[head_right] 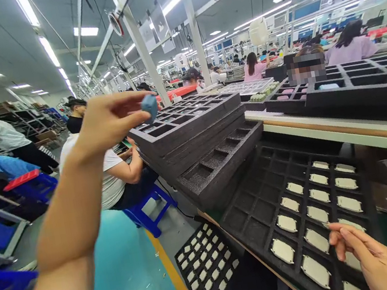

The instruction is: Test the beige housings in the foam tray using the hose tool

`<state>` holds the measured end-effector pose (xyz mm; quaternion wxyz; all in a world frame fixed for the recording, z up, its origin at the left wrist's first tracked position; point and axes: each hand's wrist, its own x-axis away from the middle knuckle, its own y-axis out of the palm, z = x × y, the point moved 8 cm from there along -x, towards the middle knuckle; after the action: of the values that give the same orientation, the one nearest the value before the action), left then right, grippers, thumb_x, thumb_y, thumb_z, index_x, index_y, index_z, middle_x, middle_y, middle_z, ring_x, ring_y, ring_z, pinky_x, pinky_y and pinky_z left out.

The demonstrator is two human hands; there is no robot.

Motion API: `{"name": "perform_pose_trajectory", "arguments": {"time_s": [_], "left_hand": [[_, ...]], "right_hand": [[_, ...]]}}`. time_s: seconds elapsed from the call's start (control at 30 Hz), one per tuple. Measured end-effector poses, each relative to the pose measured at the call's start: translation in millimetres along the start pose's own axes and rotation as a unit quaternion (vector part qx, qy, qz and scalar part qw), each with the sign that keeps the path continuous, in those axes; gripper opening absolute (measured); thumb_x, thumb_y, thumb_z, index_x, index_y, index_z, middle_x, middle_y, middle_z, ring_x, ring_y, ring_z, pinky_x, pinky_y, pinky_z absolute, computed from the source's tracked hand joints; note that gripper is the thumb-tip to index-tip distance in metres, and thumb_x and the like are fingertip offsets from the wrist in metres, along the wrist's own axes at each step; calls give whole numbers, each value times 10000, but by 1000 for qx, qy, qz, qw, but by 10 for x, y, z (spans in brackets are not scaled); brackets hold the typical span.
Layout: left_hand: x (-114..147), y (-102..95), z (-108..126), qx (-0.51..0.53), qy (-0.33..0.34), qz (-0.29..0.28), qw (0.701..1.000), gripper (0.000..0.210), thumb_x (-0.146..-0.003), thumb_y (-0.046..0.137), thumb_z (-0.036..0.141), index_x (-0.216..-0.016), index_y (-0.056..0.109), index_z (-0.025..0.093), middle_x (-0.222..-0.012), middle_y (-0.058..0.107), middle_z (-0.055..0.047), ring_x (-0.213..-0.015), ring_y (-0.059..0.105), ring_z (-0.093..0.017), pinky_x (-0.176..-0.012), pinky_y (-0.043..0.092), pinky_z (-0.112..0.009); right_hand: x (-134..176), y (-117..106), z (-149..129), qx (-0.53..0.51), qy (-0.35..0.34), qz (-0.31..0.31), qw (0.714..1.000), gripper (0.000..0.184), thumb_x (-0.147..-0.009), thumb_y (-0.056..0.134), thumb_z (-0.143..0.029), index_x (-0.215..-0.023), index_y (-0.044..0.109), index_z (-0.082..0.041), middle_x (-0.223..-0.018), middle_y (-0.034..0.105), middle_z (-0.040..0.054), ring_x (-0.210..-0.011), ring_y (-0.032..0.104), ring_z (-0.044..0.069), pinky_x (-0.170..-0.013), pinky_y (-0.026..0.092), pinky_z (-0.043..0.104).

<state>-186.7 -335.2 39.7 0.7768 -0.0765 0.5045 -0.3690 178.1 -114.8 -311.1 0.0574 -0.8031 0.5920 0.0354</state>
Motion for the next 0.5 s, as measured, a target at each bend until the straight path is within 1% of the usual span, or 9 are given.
{"name": "perform_pose_trajectory", "arguments": {"time_s": [0.03, 0.1, 0.13, 0.2, 0.23, 0.27, 0.33, 0.43, 0.5], "left_hand": [[225, 69, 128, 107, 17, 46, 993, 374, -661, 766, 368, -987, 731, 188, -826, 719, -55, -745, 663, -183, -712, 520, -297], [686, 482, 280, 302, 0, 49, 952, 448, -720, 690, 512, -1041, 706, 201, -878, 715, -65, -752, 674, -188, -675, 540, -292], [886, 832, 319, 391, -31, 1, 920, 480, -709, 704, 511, -1078, 691, 204, -872, 719, -68, -738, 682, -190, -659, 545, -286], [1205, 1660, 291, 529, -137, -112, 830, 484, -688, 742, 470, -1086, 693, 200, -923, 721, -89, -786, 700, -225, -685, 553, -310], [1297, 2052, 228, 574, -185, -143, 785, 470, -690, 746, 459, -1067, 701, 183, -917, 720, -98, -796, 702, -232, -701, 554, -323], [1339, 2420, 119, 601, -230, -156, 749, 448, -675, 771, 416, -1042, 708, 169, -890, 722, -100, -791, 703, -229, -714, 552, -327], [1341, 3118, -144, 627, -313, -179, 690, 540, -587, 827, 418, -1024, 707, 124, -860, 724, -124, -785, 702, -245, -744, 545, -355], [1282, 3939, -494, 637, -370, -196, 647, 561, -581, 831, 419, -1011, 694, 86, -874, 727, -150, -789, 698, -240, -790, 528, -372], [1288, 4307, -642, 643, -376, -211, 633, 487, -649, 797, 398, -1019, 684, 101, -886, 733, -127, -808, 695, -205, -830, 514, -342]], "right_hand": [[-29, 60, -1, -21, 3, -25, 999, 248, -653, 683, -522, -717, 759, -295, -639, 640, 93, -454, 524, 234, -417, 478, 392], [-118, 161, 14, -63, 3, -70, 996, 175, -692, 692, -445, -750, 748, -290, -656, 641, 84, -479, 533, 214, -433, 476, 363], [-182, 176, 26, -80, -3, -74, 994, 155, -701, 697, -413, -755, 742, -275, -656, 638, 79, -483, 535, 203, -434, 471, 348], [-328, 178, 64, -113, -18, -69, 991, 148, -699, 710, -367, -768, 729, -238, -647, 634, 68, -478, 537, 178, -424, 455, 315], [-400, 145, 85, -129, -29, -47, 990, 159, -690, 716, -358, -767, 721, -219, -633, 632, 60, -467, 535, 163, -411, 442, 293], [-461, 116, 116, -142, -33, -30, 989, 169, -683, 719, -350, -768, 711, -204, -618, 633, 51, -458, 535, 150, -406, 435, 272], [-537, 52, 180, -168, -37, 6, 985, 173, -691, 705, -328, -783, 688, -183, -602, 638, 38, -445, 534, 131, -407, 422, 246], [-552, -28, 234, -197, -52, 42, 978, 154, -707, 683, -315, -740, 626, -176, -556, 631, 9, -411, 517, 110, -409, 406, 225], [-550, -54, 271, -197, -51, 52, 978, 171, -704, 683, -320, -720, 605, -168, -553, 640, 5, -400, 521, 98, -416, 409, 214]]}}
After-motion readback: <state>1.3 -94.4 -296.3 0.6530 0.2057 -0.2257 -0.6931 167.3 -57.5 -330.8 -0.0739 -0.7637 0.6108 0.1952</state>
